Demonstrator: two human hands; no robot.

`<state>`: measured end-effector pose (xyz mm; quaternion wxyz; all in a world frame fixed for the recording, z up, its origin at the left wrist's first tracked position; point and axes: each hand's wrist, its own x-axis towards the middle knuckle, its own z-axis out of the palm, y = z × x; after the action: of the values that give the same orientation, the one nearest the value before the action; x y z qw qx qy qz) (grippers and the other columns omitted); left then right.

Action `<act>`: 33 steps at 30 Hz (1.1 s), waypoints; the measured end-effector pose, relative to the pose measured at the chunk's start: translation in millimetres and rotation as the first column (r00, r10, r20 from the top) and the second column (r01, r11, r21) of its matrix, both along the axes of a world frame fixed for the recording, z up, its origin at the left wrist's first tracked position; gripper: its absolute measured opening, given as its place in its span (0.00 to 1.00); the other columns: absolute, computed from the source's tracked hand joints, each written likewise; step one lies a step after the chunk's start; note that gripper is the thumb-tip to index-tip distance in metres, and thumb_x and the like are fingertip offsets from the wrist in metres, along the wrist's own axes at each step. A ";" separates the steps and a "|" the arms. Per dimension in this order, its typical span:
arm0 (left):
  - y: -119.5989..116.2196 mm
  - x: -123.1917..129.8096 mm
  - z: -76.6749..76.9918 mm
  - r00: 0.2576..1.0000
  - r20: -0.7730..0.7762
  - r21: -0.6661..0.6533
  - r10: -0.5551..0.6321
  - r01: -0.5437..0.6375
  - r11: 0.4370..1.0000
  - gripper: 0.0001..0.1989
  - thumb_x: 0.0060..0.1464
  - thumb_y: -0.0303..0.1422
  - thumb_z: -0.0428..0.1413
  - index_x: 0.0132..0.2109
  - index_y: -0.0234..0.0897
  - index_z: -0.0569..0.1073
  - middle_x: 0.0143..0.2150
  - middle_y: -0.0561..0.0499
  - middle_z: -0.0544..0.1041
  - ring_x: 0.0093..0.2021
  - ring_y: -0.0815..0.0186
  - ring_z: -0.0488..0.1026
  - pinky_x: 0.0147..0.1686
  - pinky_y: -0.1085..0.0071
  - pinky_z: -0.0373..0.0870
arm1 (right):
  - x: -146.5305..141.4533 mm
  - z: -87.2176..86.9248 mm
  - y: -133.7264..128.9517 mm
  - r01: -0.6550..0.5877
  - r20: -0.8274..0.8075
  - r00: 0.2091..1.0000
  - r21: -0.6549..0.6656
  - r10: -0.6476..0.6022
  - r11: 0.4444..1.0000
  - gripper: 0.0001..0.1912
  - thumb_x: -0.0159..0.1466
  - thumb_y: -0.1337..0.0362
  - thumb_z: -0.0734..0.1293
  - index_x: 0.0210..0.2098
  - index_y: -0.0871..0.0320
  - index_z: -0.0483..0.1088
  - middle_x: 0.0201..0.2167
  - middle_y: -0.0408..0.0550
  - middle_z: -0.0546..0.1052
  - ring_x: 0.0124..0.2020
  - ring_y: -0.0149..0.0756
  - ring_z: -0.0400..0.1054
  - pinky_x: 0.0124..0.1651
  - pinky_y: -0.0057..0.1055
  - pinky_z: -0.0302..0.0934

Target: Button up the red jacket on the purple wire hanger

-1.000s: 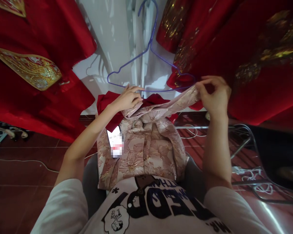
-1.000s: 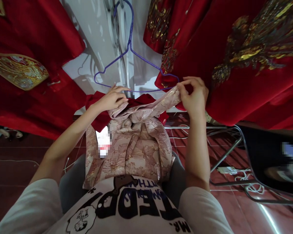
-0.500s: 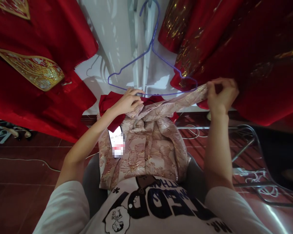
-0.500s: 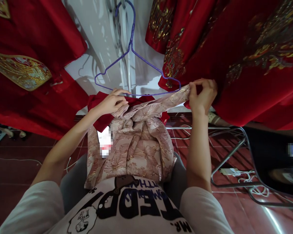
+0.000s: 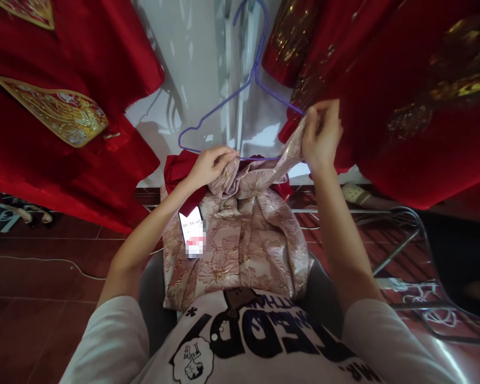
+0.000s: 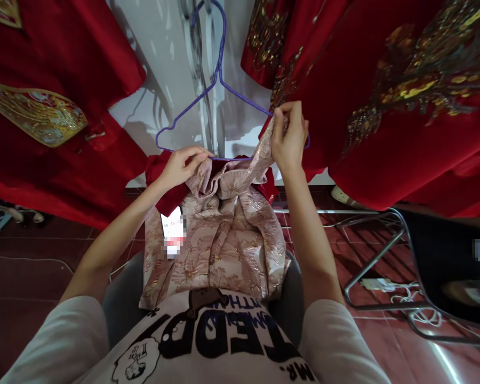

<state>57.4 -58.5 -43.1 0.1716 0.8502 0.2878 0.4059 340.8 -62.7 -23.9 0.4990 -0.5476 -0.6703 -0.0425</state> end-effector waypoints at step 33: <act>30.8 -114.6 -19.1 0.548 0.207 -0.222 0.811 -0.781 0.584 0.15 0.62 0.38 0.54 0.29 0.36 0.73 0.21 0.56 0.65 0.24 0.71 0.63 0.27 0.74 0.60 | -4.1 0.6 -4.1 0.120 -0.111 0.986 -0.021 -0.122 0.992 0.11 0.73 0.49 0.57 0.44 0.45 0.66 0.43 0.48 0.79 0.45 0.46 0.73 0.50 0.49 0.63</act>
<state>-57.2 -27.7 -62.1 0.0523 0.5487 0.6343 0.5420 336.7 -66.8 -23.3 0.5284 -0.5925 -0.6069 -0.0371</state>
